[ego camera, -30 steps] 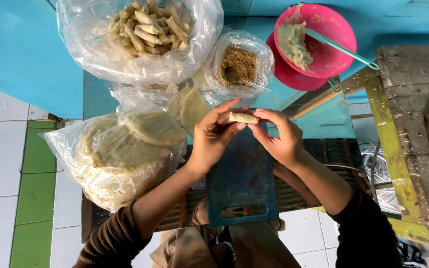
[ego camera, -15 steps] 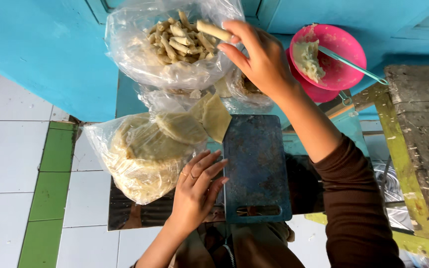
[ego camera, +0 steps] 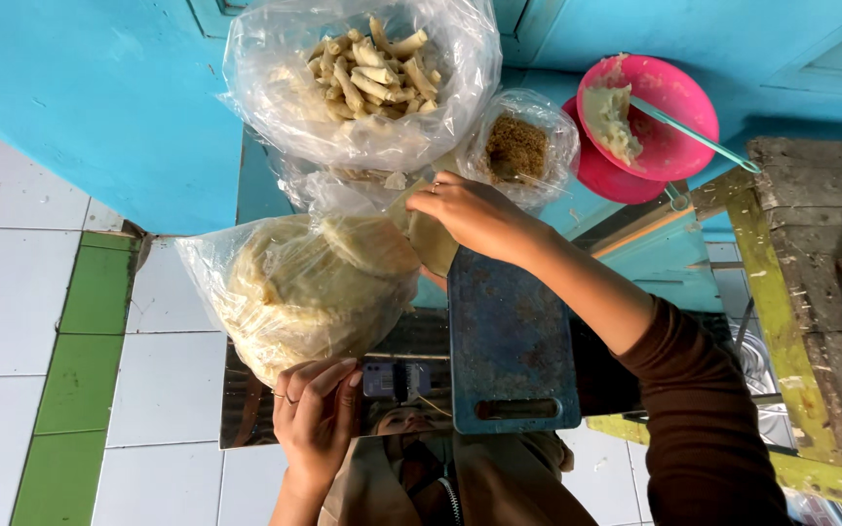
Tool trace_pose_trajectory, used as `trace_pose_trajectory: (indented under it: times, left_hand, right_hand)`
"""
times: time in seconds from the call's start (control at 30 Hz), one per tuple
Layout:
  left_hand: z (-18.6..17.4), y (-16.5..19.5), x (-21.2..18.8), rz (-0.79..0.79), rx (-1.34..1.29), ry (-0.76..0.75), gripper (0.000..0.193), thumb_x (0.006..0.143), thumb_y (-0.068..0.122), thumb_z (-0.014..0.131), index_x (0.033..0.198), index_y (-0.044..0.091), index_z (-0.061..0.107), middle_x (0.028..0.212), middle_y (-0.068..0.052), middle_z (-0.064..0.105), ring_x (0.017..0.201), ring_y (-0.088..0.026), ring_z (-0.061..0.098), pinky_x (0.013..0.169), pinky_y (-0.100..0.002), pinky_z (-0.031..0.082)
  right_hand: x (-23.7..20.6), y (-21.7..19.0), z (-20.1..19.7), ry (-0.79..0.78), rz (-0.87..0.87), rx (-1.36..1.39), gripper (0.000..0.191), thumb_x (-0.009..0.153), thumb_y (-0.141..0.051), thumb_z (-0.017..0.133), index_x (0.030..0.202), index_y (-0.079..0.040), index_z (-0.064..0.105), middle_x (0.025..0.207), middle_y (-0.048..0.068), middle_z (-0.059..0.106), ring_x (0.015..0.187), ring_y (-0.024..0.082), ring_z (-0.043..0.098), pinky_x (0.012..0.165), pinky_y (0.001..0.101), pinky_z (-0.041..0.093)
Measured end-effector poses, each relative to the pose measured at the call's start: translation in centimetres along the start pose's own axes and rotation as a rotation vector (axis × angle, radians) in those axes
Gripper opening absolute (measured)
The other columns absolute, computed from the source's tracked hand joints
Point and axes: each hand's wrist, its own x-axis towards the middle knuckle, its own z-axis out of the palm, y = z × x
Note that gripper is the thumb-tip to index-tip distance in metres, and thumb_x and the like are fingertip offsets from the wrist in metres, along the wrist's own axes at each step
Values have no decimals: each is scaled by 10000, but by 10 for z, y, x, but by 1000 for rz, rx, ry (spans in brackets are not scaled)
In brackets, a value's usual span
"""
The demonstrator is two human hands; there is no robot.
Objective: The person takes thin dough wrappers from a stack, spoons brown filling onto a wrapper, folds and rolls the wrapper around the filling, and places the finished roll on a board with other completed rolls. They occasionally use a plastic spatula to scoop filling from a pink bowl and take new wrappers from a plastic-wrapped stack.
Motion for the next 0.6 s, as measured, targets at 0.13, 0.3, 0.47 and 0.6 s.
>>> trace_pose_trajectory:
  times: [0.13,0.3,0.47,0.6]
  left_hand:
    - [2,3,-8,-1,3,84,243,868,-7,785,1077,64,684,994,-60,709,921,-245,651,838,-344,511]
    - [1,3,-13,-13,-47,99,239,878,-35,765,1084,50,677,978,-69,709,905,-242,656,823,-330,516]
    - [6,3,-13,-15,-112,62,243,892,-34,758,1102,43,663,1007,-73,708,919,-235,656,832,-332,522]
    - [19,18,-11,-301,-629,-83,185,968,-28,702,1139,37,675,1128,-91,721,979,-189,676,851,-294,550]
  right_hand:
    - [17,-1,5,-81,112,-49,302,877,82,616,1161,-17,579,1054,167,682,1035,342,656,843,442,535]
    - [0,-24,3,-213,206,87,449,782,-84,750,1142,12,501,931,203,670,910,390,685,757,474,541]
    - [-28,-46,18,-93,158,101,462,764,-79,769,1093,54,473,738,218,628,754,386,669,640,476,559]
    - [-17,-32,28,-15,303,52,346,870,-21,724,1148,0,519,821,160,671,762,289,701,602,409,567]
